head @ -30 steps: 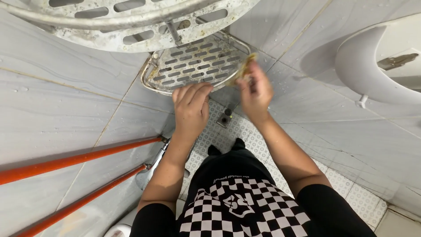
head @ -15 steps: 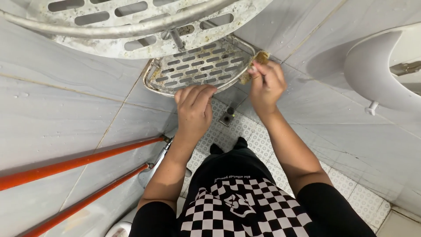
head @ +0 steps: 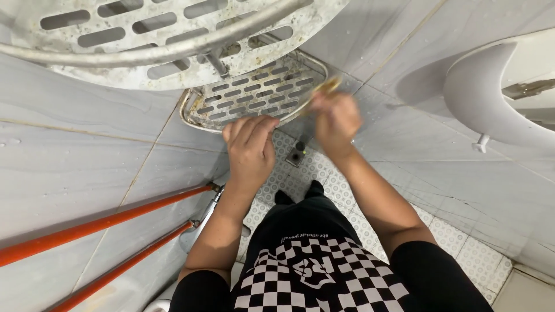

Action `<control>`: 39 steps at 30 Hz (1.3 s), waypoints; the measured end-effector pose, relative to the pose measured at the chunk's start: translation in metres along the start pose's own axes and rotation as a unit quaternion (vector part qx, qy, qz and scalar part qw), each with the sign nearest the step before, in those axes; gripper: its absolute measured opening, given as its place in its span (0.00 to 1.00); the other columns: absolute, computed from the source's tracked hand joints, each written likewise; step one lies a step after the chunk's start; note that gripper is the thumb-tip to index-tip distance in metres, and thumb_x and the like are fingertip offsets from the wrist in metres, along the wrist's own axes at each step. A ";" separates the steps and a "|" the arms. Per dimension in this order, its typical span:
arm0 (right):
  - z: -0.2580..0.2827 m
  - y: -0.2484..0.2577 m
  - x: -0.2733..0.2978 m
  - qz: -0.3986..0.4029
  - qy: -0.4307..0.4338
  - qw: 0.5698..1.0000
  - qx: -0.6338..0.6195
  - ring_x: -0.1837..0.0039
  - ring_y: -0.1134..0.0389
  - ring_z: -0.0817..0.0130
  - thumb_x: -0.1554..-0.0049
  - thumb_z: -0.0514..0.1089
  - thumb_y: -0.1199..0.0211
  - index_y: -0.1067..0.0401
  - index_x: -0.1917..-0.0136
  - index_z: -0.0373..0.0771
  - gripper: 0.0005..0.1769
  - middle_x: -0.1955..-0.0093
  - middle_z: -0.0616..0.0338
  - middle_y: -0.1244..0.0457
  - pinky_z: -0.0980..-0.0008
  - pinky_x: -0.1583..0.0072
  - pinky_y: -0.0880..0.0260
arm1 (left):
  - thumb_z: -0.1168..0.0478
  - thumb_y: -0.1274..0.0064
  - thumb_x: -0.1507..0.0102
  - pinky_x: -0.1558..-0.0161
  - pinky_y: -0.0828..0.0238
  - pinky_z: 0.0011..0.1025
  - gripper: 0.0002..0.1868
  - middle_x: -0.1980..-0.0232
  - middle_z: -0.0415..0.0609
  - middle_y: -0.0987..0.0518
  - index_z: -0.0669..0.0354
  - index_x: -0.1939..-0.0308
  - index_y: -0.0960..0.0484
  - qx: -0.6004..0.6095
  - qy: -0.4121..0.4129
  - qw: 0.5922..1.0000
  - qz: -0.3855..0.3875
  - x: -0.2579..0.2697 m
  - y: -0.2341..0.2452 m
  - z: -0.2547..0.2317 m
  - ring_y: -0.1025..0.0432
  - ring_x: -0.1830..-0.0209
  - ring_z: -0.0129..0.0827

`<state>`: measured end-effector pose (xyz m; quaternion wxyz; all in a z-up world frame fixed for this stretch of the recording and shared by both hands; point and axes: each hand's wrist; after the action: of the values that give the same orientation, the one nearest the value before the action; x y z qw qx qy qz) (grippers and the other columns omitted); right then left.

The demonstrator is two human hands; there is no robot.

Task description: Cleaning a dirty metal bathroom corner shelf with a sponge and cleaning solution.

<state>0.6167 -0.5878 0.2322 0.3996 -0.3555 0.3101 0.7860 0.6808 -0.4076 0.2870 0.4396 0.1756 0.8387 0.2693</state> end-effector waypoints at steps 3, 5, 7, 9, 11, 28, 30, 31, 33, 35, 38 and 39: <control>0.003 -0.009 0.011 -0.028 0.003 0.999 0.031 0.53 0.28 0.65 0.41 0.25 0.35 0.23 0.49 0.35 0.10 0.53 0.55 0.32 0.69 0.51 0.26 | 0.76 0.45 0.40 0.42 0.42 0.36 0.15 0.51 0.43 0.17 0.57 0.53 0.17 -0.004 -0.004 1.000 0.000 -0.001 0.001 0.000 0.26 0.47 0.36; 0.005 -0.009 0.005 -0.011 0.049 0.998 0.023 0.52 0.28 0.63 0.42 0.24 0.36 0.22 0.49 0.35 0.11 0.52 0.54 0.31 0.68 0.50 0.26 | 0.76 0.45 0.40 0.42 0.43 0.36 0.14 0.51 0.43 0.17 0.57 0.53 0.17 -0.004 -0.006 1.000 -0.005 -0.002 -0.002 0.001 0.26 0.48 0.36; 0.005 -0.007 0.006 0.008 0.086 0.996 0.016 0.51 0.28 0.61 0.43 0.24 0.38 0.22 0.50 0.35 0.11 0.52 0.54 0.31 0.67 0.49 0.25 | 0.76 0.45 0.39 0.42 0.43 0.36 0.14 0.51 0.44 0.17 0.57 0.53 0.17 -0.003 -0.003 1.000 -0.002 0.001 -0.001 0.000 0.26 0.48 0.36; -0.002 -0.005 0.004 -0.013 -0.015 1.000 -0.004 0.50 0.28 0.62 0.39 0.24 0.39 0.23 0.46 0.33 0.11 0.50 0.51 0.32 0.68 0.47 0.23 | 0.75 0.44 0.38 0.43 0.42 0.35 0.13 0.51 0.43 0.17 0.58 0.52 0.17 0.000 -0.005 1.000 0.000 0.000 0.000 0.001 0.26 0.48 0.36; 0.016 -0.007 0.004 -0.011 -0.029 0.999 -0.008 0.50 0.28 0.62 0.39 0.24 0.38 0.23 0.46 0.33 0.10 0.50 0.51 0.33 0.68 0.47 0.24 | 0.74 0.44 0.38 0.43 0.42 0.36 0.12 0.51 0.43 0.17 0.58 0.52 0.17 -0.001 -0.005 1.000 -0.001 0.001 0.000 0.001 0.26 0.48 0.36; 0.013 -0.006 -0.001 -0.008 0.004 1.000 -0.012 0.50 0.29 0.63 0.42 0.23 0.37 0.23 0.46 0.34 0.13 0.50 0.53 0.32 0.66 0.48 0.25 | 0.74 0.44 0.37 0.44 0.42 0.35 0.11 0.52 0.43 0.17 0.58 0.53 0.16 -0.001 -0.009 1.000 -0.010 -0.002 -0.002 0.000 0.26 0.49 0.36; 0.018 -0.006 0.002 0.047 0.092 0.994 -0.028 0.49 0.28 0.62 0.43 0.22 0.37 0.24 0.47 0.35 0.14 0.51 0.53 0.32 0.66 0.47 0.24 | 0.74 0.44 0.37 0.44 0.42 0.35 0.11 0.51 0.43 0.17 0.58 0.53 0.16 -0.003 -0.010 1.000 -0.009 -0.001 -0.003 0.002 0.26 0.49 0.36; 0.017 -0.006 0.005 0.048 0.092 0.994 -0.028 0.49 0.28 0.62 0.43 0.22 0.37 0.24 0.47 0.35 0.14 0.51 0.53 0.32 0.66 0.47 0.24 | 0.74 0.44 0.37 0.44 0.42 0.35 0.11 0.51 0.43 0.17 0.58 0.53 0.16 -0.003 -0.009 1.000 -0.009 -0.001 -0.001 0.001 0.26 0.49 0.36; 0.015 -0.007 0.008 0.018 -0.029 0.999 -0.020 0.50 0.27 0.64 0.40 0.23 0.37 0.23 0.45 0.33 0.13 0.50 0.53 0.35 0.70 0.48 0.24 | 0.74 0.45 0.37 0.44 0.42 0.35 0.12 0.51 0.43 0.16 0.58 0.52 0.16 -0.002 -0.010 1.000 0.005 -0.001 0.002 0.002 0.25 0.47 0.36; 0.021 -0.005 0.005 0.021 -0.038 0.999 0.012 0.51 0.28 0.63 0.41 0.23 0.37 0.22 0.45 0.33 0.14 0.51 0.52 0.35 0.69 0.48 0.25 | 0.73 0.44 0.37 0.44 0.42 0.35 0.12 0.50 0.43 0.17 0.58 0.51 0.17 0.007 -0.007 1.000 0.004 -0.001 0.004 0.000 0.26 0.47 0.36; 0.015 0.005 -0.011 0.026 -0.021 0.996 0.085 0.49 0.30 0.60 0.43 0.24 0.34 0.21 0.44 0.32 0.14 0.51 0.50 0.33 0.66 0.46 0.27 | 0.72 0.43 0.37 0.44 0.42 0.35 0.12 0.49 0.42 0.17 0.57 0.50 0.17 0.019 -0.010 1.000 0.011 -0.003 0.007 -0.001 0.26 0.47 0.35; 0.010 0.009 -0.018 0.031 0.006 0.992 0.125 0.47 0.30 0.58 0.43 0.24 0.33 0.21 0.44 0.31 0.14 0.50 0.49 0.32 0.63 0.45 0.28 | 0.71 0.43 0.37 0.43 0.42 0.35 0.13 0.49 0.41 0.17 0.57 0.50 0.18 0.019 -0.014 1.000 0.015 -0.003 0.009 -0.001 0.26 0.46 0.35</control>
<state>0.6140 -0.5917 0.2539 0.4146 -0.2979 0.4190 0.7509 0.6823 -0.4026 0.2948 0.4439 0.2004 0.8346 0.2573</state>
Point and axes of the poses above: each hand's wrist, its own x-axis away from the middle knuckle, its own y-axis out of the back of the hand, z = x × y
